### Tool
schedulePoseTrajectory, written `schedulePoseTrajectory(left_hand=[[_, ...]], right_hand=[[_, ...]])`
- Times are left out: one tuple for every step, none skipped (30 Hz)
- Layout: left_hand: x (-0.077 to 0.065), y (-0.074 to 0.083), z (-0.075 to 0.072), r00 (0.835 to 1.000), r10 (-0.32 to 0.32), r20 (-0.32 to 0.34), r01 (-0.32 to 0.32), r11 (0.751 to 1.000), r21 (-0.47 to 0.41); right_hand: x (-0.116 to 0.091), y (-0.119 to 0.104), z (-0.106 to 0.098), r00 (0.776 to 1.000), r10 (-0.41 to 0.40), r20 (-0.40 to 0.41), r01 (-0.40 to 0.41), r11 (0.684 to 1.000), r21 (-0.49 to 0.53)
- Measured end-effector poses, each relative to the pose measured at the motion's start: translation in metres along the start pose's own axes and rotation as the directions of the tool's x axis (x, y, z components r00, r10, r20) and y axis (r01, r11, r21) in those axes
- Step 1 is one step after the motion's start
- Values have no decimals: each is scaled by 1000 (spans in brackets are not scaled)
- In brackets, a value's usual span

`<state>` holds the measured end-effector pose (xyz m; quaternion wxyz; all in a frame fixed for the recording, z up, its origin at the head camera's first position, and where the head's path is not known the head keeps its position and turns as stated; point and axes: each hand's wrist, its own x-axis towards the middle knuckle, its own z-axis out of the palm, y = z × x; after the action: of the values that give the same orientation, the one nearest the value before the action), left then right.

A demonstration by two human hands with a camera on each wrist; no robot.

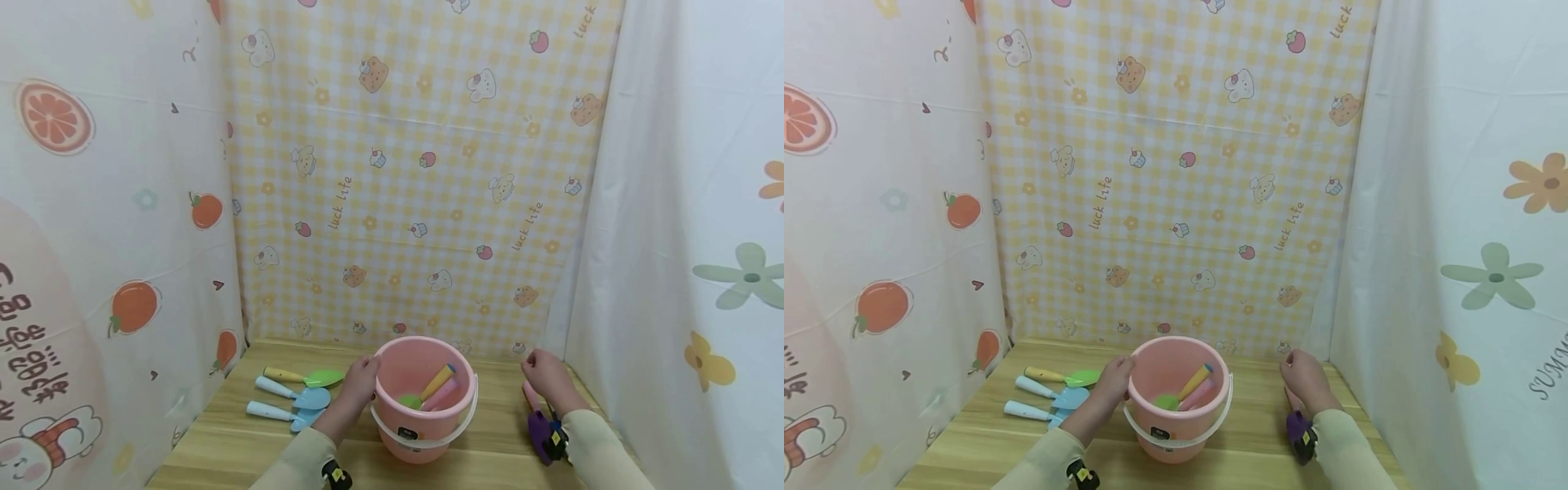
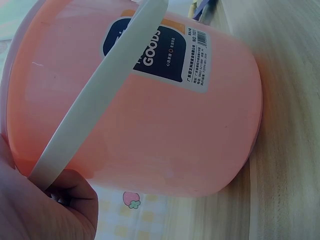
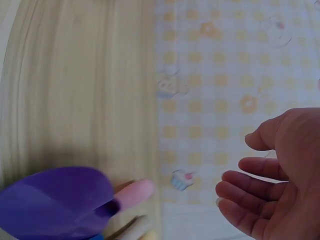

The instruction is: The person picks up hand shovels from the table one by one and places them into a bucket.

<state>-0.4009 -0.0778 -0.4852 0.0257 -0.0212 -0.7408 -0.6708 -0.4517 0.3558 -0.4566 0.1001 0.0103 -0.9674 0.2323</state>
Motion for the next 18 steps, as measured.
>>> schedulePoseTrajectory(left_hand=[[0,0,0,1000,1,1,-1,1000,-1],[0,0,0,1000,1,2,-1,1000,-1],[0,0,-1,1000,0,4,0,1000,-1],[0,0,-1,1000,-2,5,2,1000,-1],[0,0,-1,1000,-4,5,4,1000,0],[0,0,-1,1000,-5,6,5,1000,1],[0,0,-1,1000,-6,6,6,1000,2],[0,0,-1,1000,-7,4,7,1000,4],[1,0,-1,1000,-8,3,8,1000,7],[1,0,-1,1000,-6,0,6,1000,9],[1,-1,-1,1000,-5,-2,5,1000,13],[2,0,-1,1000,-4,-3,4,1000,15],[2,0,-1,1000,-3,-4,3,1000,17],[2,0,-1,1000,-4,-7,4,1000,18],[3,0,-1,1000,-4,-8,4,1000,18],[3,-1,-1,1000,-4,-9,4,1000,16],[3,-1,-1,1000,-4,-10,4,1000,16],[3,-1,-1,1000,-5,-10,5,1000,13]], right_hand=[[1,3,2,1000,7,8,-7,1000,-1],[2,6,4,1000,16,14,-16,1000,-4],[3,10,6,1000,18,19,-18,1000,-13],[5,13,8,1000,22,21,-21,999,-24],[6,16,10,999,24,24,-23,999,-32],[7,19,12,999,30,27,-29,999,-38],[7,21,13,999,34,31,-33,999,-43],[8,23,15,999,41,33,-40,998,-46],[10,25,16,998,47,37,-45,998,-50],[11,27,16,998,53,40,-51,997,-50],[12,29,17,997,60,47,-57,997,-54],[13,30,18,996,69,54,-66,996,-56],[14,32,19,995,77,62,-73,996,-57],[15,34,20,994,83,68,-79,995,-57],[16,35,20,993,88,75,-83,995,-57],[17,37,21,992,95,82,-91,994,-53],[17,39,22,990,104,91,-100,994,-47],[18,40,23,990,108,96,-105,994,-41]])
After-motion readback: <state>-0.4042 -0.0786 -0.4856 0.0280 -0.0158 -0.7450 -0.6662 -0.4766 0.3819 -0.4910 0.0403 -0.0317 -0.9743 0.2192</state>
